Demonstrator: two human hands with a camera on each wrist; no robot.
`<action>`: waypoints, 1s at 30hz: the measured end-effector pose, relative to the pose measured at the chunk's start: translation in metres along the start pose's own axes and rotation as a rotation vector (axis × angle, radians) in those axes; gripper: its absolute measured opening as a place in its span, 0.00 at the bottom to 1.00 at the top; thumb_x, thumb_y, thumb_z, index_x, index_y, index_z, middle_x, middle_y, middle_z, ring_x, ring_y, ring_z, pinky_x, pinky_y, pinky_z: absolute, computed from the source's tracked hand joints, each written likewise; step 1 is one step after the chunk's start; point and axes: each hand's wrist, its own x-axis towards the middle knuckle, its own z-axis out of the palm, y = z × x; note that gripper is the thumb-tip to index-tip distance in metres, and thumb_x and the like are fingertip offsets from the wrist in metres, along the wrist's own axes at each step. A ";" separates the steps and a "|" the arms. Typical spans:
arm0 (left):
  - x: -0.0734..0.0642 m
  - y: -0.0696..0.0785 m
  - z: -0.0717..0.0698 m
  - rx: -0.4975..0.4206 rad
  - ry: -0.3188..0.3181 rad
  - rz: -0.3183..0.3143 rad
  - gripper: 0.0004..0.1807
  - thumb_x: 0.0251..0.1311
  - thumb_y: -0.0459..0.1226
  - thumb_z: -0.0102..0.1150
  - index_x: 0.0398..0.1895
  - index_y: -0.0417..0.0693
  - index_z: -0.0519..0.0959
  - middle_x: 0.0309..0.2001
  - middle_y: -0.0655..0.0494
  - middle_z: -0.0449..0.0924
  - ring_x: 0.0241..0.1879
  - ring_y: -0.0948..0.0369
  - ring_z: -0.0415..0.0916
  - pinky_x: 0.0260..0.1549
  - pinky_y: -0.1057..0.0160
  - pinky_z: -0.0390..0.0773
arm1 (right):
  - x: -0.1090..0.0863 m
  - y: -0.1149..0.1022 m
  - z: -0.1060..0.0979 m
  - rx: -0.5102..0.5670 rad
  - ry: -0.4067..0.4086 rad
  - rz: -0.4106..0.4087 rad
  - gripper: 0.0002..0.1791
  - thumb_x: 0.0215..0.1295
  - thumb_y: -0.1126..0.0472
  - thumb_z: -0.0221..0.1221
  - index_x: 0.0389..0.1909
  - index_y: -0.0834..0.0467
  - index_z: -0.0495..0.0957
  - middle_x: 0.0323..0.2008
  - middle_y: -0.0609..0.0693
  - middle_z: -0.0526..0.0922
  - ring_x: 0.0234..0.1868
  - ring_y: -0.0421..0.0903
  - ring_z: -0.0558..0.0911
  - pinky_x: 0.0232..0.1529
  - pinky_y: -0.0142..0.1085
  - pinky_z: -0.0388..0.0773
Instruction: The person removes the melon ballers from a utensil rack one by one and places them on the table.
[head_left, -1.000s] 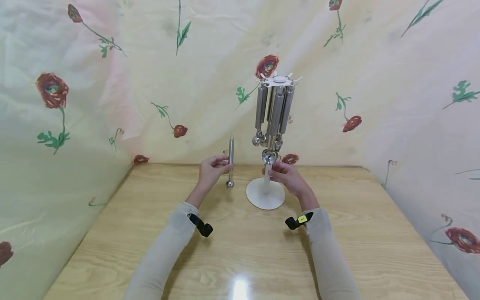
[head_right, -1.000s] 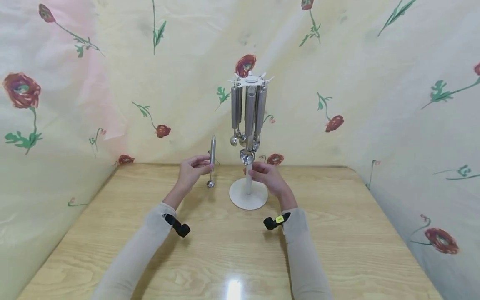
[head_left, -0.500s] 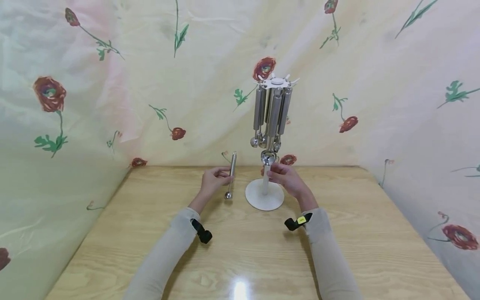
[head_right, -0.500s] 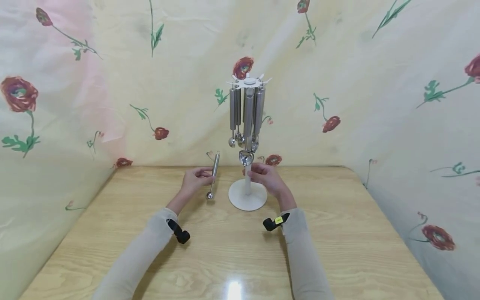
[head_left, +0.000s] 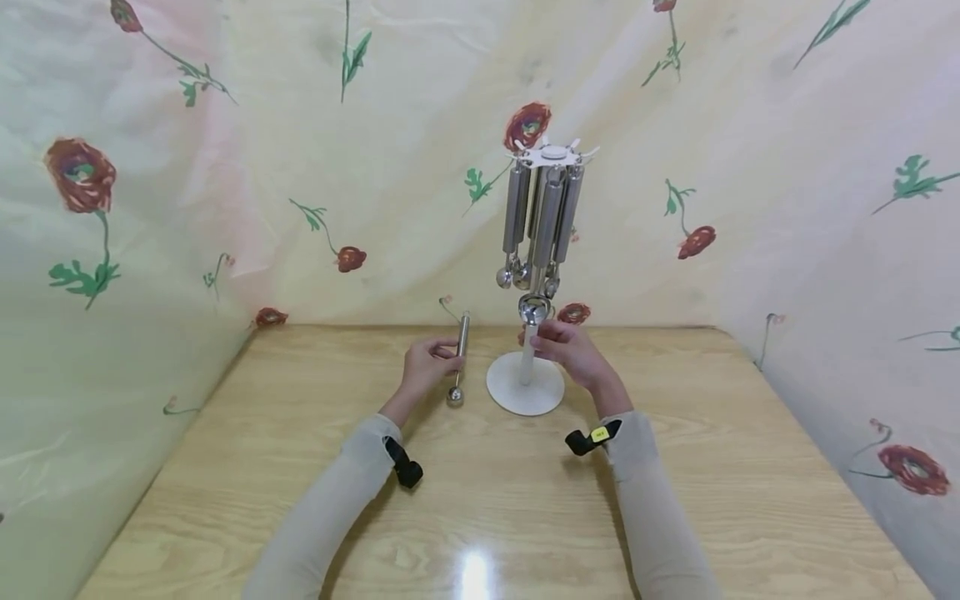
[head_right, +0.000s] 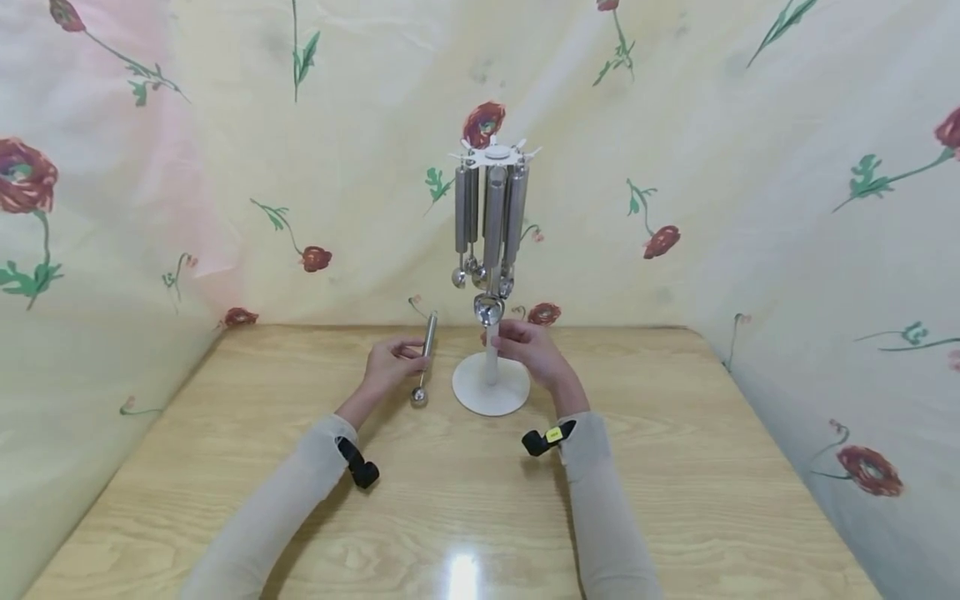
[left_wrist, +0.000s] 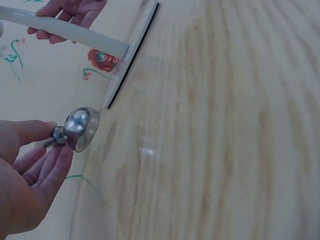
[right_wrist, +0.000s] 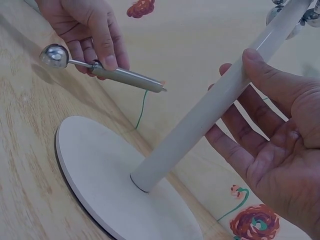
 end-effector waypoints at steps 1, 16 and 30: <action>0.000 0.000 0.000 0.007 0.002 -0.004 0.18 0.53 0.24 0.72 0.50 0.35 0.84 0.37 0.38 0.86 0.27 0.63 0.83 0.35 0.63 0.90 | 0.000 -0.001 0.000 0.000 0.002 -0.001 0.22 0.74 0.68 0.58 0.64 0.73 0.71 0.48 0.44 0.87 0.54 0.41 0.85 0.57 0.34 0.84; -0.002 -0.003 -0.002 0.154 0.025 -0.074 0.18 0.54 0.25 0.71 0.50 0.36 0.84 0.37 0.39 0.89 0.27 0.56 0.87 0.27 0.66 0.87 | 0.002 -0.002 -0.001 0.028 -0.014 0.003 0.24 0.74 0.67 0.57 0.66 0.73 0.69 0.47 0.42 0.87 0.53 0.40 0.85 0.57 0.33 0.84; -0.001 -0.005 0.000 0.275 0.012 -0.090 0.19 0.54 0.28 0.71 0.51 0.37 0.83 0.34 0.45 0.87 0.23 0.63 0.81 0.22 0.73 0.81 | 0.001 -0.002 0.000 0.031 0.000 0.010 0.21 0.74 0.68 0.57 0.64 0.70 0.72 0.47 0.43 0.88 0.53 0.41 0.86 0.57 0.35 0.84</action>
